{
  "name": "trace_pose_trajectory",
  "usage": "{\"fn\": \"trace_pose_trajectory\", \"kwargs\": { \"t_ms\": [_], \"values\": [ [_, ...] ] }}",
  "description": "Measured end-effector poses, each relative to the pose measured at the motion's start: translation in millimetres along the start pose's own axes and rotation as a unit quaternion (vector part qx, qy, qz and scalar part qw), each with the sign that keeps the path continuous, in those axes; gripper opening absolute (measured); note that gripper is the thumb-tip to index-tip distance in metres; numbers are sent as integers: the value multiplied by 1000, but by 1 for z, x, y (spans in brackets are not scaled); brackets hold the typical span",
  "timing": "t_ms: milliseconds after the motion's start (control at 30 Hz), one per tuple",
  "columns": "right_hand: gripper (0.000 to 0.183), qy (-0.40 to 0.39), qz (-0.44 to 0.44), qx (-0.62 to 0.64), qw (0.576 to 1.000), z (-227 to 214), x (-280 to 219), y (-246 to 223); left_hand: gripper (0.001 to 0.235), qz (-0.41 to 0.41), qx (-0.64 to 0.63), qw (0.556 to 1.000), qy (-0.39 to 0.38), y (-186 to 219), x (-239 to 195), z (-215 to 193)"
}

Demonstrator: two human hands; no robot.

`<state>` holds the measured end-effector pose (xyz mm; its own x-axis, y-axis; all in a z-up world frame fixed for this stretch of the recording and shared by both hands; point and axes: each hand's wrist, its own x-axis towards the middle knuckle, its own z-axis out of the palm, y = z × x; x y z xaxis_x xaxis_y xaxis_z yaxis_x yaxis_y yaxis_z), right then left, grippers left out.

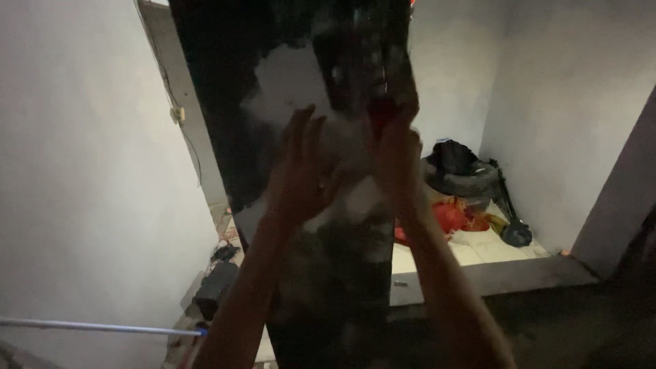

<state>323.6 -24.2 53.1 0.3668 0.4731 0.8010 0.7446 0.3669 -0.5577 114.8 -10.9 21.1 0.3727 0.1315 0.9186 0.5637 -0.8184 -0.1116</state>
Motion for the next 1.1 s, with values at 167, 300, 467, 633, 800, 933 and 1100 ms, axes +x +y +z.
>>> {"fn": "trace_pose_trajectory", "kwargs": {
  "t_ms": [167, 300, 467, 633, 800, 933, 1100],
  "values": [
    [75, -1, -5, 2, 1000, -2, 0, 2, 80, 26, 18, 999, 35, 14, -9, 5],
    [75, -28, 19, 21, 999, 3, -43, 16, 87, -43, -11, 999, -29, 20, -14, 0],
    [75, -51, 41, 25, 998, -2, -40, 2, 80, 2, 32, 999, -20, 10, 1, -12],
    [81, -37, 2, 3, 999, -8, 31, -36, 81, -52, 108, 992, -33, 20, 16, -27],
    [83, -22, -11, 9, 1000, 6, -9, -19, 76, -62, 44, 997, 6, 20, -1, -33],
    [81, -28, -2, 39, 999, 25, -59, 1, 76, -5, 73, 996, 46, 4, -23, -35],
    [78, -30, 0, 53, 998, 37, -89, 6, 77, -22, 69, 996, 54, -2, -36, -41]
  ]
}}
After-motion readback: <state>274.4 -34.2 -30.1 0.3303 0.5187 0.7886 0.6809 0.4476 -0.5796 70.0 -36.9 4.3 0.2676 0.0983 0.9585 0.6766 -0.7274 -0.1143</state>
